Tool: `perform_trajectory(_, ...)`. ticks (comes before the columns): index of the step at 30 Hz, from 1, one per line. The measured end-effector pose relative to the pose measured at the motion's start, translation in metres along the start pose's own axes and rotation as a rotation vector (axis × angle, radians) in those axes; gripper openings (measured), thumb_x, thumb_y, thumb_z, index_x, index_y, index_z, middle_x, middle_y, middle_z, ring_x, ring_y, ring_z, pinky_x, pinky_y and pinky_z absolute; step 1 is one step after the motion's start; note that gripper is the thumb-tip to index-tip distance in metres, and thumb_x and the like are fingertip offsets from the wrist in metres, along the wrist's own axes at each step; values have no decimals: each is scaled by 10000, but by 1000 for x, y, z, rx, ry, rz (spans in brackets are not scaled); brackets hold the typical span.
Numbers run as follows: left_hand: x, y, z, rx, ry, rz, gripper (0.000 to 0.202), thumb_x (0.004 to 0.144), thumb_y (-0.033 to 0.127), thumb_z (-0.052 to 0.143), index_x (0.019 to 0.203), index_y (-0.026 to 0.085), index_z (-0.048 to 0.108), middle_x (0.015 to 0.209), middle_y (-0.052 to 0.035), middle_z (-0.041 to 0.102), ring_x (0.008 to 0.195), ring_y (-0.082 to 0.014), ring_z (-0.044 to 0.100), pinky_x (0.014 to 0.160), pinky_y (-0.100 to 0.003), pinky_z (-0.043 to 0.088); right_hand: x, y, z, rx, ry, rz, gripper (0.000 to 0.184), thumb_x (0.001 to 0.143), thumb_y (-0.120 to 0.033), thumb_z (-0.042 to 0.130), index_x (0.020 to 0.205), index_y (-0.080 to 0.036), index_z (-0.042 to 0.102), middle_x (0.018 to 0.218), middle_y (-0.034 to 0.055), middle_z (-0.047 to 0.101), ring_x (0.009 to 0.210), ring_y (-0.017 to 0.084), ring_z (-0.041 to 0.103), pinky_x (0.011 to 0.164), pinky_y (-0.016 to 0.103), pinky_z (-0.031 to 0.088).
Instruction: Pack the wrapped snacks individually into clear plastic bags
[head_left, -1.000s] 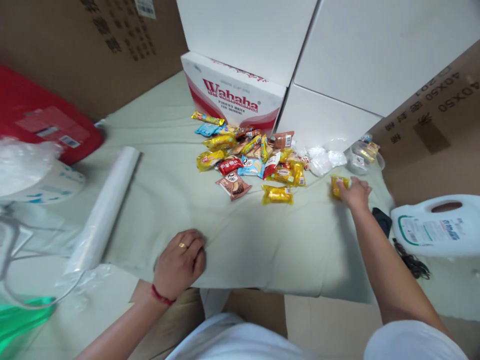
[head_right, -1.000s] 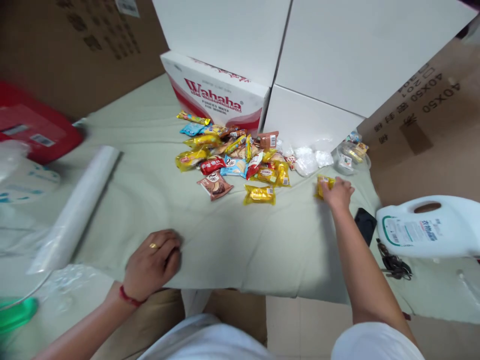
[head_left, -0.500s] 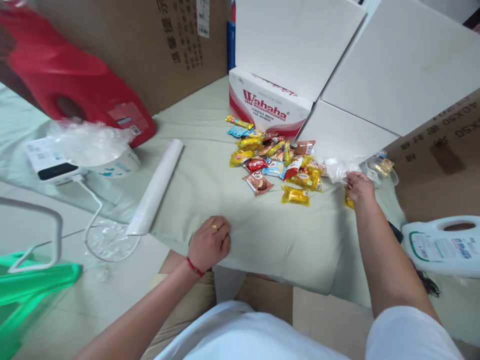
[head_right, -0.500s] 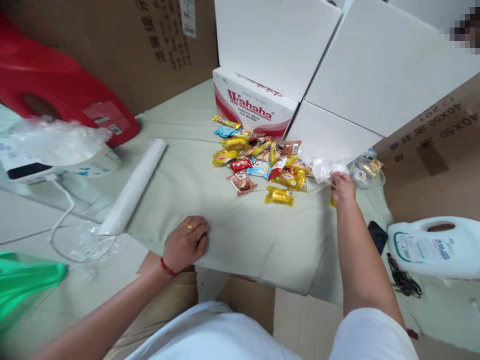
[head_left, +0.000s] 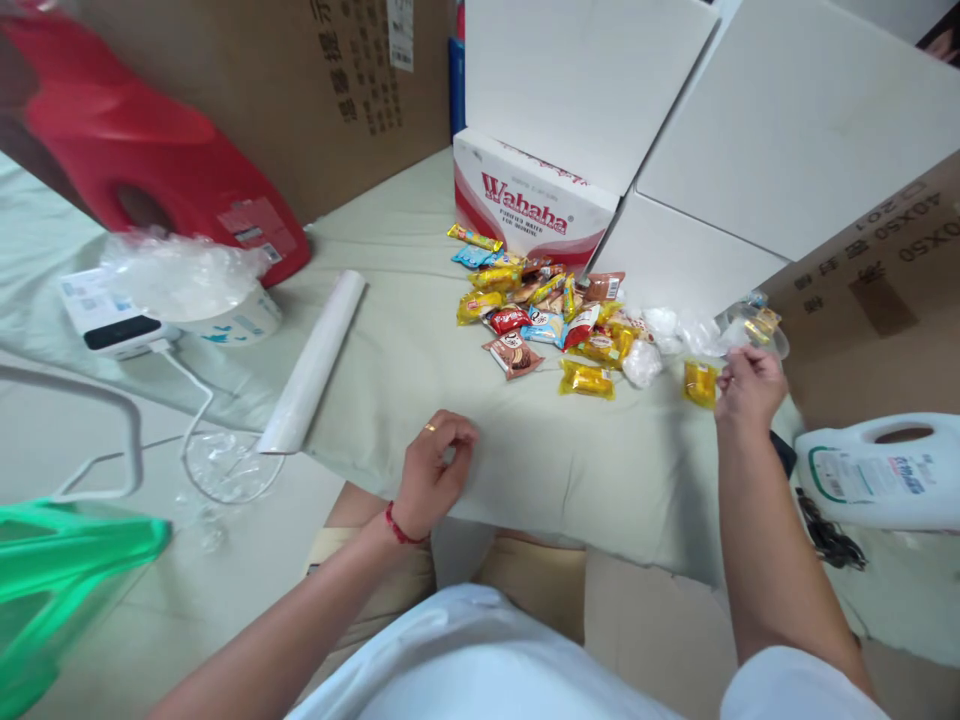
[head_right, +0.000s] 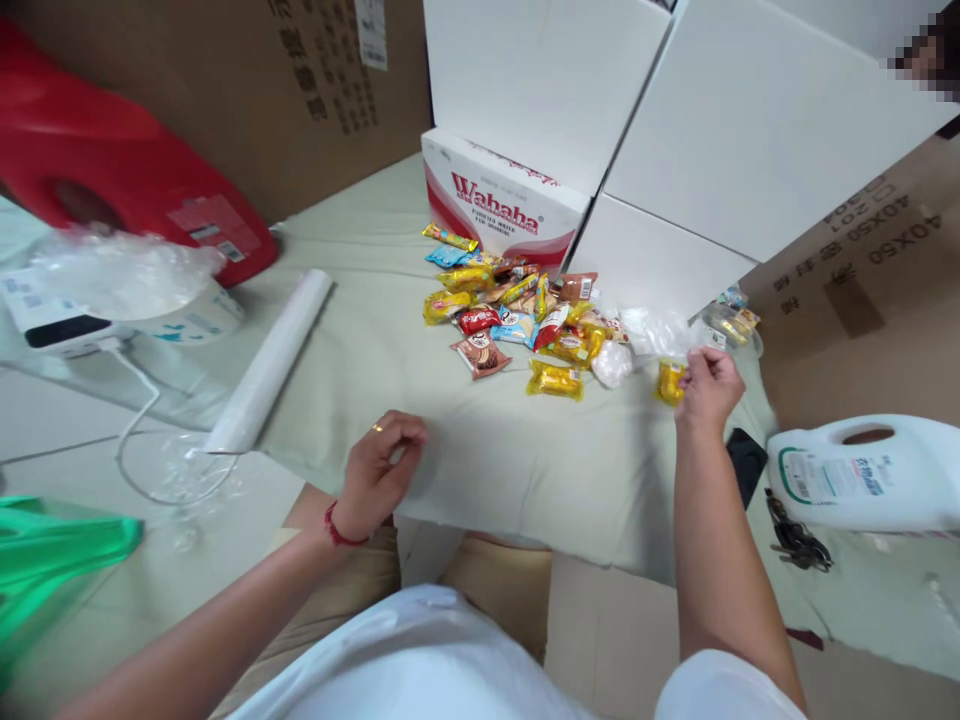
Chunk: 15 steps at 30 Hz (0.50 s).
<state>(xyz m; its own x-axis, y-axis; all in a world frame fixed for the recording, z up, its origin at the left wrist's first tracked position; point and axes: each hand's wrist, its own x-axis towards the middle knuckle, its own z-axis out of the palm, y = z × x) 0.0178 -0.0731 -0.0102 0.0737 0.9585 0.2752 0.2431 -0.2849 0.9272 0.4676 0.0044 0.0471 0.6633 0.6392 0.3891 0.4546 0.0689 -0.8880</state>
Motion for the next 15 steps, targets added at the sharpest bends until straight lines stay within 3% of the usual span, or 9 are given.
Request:
perform_trajectory(2,-1,18,13,-215,-93,-207,101,895,292,620,873,198,650,836,-32,632,764,-161,585,639,-276,482,-31,-14,-1,196,-31,67,377,729,-483,808,832,-220,559,667,-64,528,505,67,416,436,206,317)
perform_trajectory(4,-1,35,29,-440,-178,-429,257,908,455,653,954,203,631,861,-36,633,793,-169,605,583,-245,479,-79,-25,3,319,-105,151,382,677,-422,882,836,-212,605,652,-67,555,501,70,439,445,202,326)
perform_trajectory(6,2,45,47,-595,-161,-590,440,845,574,734,1071,218,607,1028,-64,638,962,-200,638,630,-243,524,-134,-34,9,314,-187,203,333,707,-398,889,851,-205,659,624,-68,567,505,79,474,472,208,367)
perform_trajectory(8,6,47,63,-663,-150,-714,651,717,576,864,1199,238,587,1185,-91,623,1070,-224,631,710,-273,557,-184,-40,15,236,-289,221,283,761,-398,869,887,-197,713,663,-45,627,538,92,531,524,228,435)
perform_trajectory(11,9,36,75,-680,-182,-731,667,595,509,956,1104,198,657,1103,-76,676,989,-216,637,774,-296,535,-235,-42,22,280,-373,305,270,783,-401,865,918,-202,741,785,-12,704,631,111,612,621,251,522)
perform_trajectory(13,9,26,76,-749,-152,-689,544,591,506,949,926,170,683,905,-32,692,874,-194,632,790,-304,512,-250,-40,26,455,-326,481,302,728,-391,908,862,-213,704,773,-23,693,656,108,624,617,230,533)
perform_trajectory(15,7,18,73,-851,-109,-685,497,586,482,950,860,165,684,808,-4,685,818,-183,632,813,-314,504,-254,-36,29,617,-293,701,374,646,-352,958,795,-209,646,751,-30,678,637,91,605,557,187,507)
